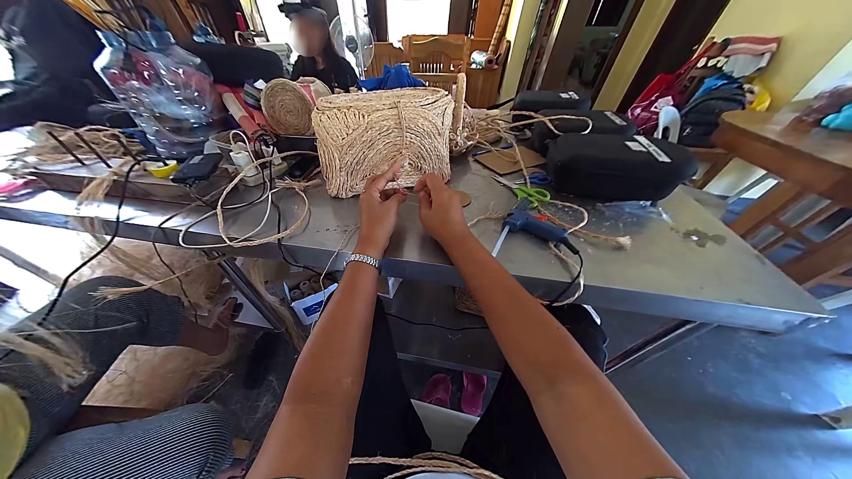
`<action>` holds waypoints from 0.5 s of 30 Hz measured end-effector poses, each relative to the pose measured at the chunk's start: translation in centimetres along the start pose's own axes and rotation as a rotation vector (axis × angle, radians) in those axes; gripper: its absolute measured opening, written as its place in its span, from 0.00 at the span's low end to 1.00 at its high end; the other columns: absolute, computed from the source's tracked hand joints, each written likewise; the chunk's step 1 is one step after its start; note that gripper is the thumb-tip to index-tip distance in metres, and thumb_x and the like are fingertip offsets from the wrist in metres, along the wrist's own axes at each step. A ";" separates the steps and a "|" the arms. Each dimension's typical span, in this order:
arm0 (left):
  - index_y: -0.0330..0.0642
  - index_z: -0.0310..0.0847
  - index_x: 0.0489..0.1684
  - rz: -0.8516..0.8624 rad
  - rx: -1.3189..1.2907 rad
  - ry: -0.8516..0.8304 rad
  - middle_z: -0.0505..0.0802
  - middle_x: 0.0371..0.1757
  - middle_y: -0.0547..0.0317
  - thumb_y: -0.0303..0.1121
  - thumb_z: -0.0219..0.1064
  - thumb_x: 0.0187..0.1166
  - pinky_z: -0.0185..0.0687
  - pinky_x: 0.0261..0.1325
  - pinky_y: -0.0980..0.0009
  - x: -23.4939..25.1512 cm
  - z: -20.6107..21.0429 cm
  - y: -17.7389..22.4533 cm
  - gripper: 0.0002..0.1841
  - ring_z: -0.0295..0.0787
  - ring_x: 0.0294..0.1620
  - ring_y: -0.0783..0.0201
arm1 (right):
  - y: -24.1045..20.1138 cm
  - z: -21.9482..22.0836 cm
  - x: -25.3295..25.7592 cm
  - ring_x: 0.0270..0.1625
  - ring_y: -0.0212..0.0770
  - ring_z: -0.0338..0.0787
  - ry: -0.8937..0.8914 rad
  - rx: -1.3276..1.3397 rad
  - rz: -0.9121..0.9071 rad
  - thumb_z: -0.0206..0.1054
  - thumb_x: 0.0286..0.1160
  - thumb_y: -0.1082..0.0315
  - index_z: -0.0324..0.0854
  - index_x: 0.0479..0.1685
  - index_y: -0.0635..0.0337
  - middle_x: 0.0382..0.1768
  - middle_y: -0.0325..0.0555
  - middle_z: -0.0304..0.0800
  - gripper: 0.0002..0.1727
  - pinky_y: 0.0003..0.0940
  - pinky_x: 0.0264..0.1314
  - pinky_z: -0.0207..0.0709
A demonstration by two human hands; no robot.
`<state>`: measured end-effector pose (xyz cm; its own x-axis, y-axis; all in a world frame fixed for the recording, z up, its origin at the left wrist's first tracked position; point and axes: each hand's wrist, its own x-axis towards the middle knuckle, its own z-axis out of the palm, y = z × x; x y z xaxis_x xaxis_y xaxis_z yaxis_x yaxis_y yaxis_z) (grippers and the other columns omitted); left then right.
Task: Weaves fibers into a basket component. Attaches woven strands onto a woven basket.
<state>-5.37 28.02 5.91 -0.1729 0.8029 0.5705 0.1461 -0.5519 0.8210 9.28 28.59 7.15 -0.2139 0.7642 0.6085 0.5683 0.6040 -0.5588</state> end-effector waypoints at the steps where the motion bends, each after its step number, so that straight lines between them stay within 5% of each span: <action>1: 0.43 0.78 0.79 -0.001 -0.001 0.002 0.82 0.72 0.48 0.18 0.68 0.73 0.88 0.59 0.66 0.0 0.0 0.0 0.30 0.89 0.55 0.62 | 0.1 0.1 0.0 0.50 0.55 0.93 0.005 -0.005 -0.017 0.57 0.82 0.75 0.83 0.58 0.65 0.47 0.58 0.92 0.13 0.53 0.56 0.86; 6: 0.42 0.77 0.79 0.017 0.022 -0.005 0.81 0.73 0.48 0.18 0.67 0.74 0.87 0.58 0.67 -0.1 0.1 0.2 0.29 0.88 0.55 0.62 | 0.2 0.0 -0.1 0.50 0.52 0.92 0.040 -0.001 -0.066 0.70 0.78 0.67 0.87 0.51 0.68 0.48 0.59 0.90 0.12 0.49 0.57 0.86; 12: 0.44 0.77 0.79 0.033 0.037 -0.009 0.81 0.73 0.47 0.19 0.68 0.75 0.88 0.57 0.67 -0.1 0.0 0.0 0.29 0.89 0.54 0.62 | 0.3 -0.2 -0.1 0.46 0.49 0.91 0.088 0.036 -0.083 0.71 0.80 0.65 0.88 0.44 0.68 0.44 0.57 0.89 0.12 0.43 0.55 0.86; 15: 0.46 0.77 0.79 0.025 0.058 -0.004 0.81 0.73 0.48 0.19 0.67 0.76 0.87 0.58 0.67 -0.1 0.0 0.1 0.29 0.88 0.54 0.63 | 0.3 -0.2 0.0 0.49 0.50 0.91 0.071 0.035 -0.066 0.74 0.76 0.65 0.86 0.53 0.68 0.48 0.58 0.90 0.15 0.46 0.57 0.86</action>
<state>-5.33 27.92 5.96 -0.1649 0.7900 0.5906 0.2061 -0.5580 0.8039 9.62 28.67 7.10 -0.1926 0.7051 0.6824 0.5266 0.6611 -0.5345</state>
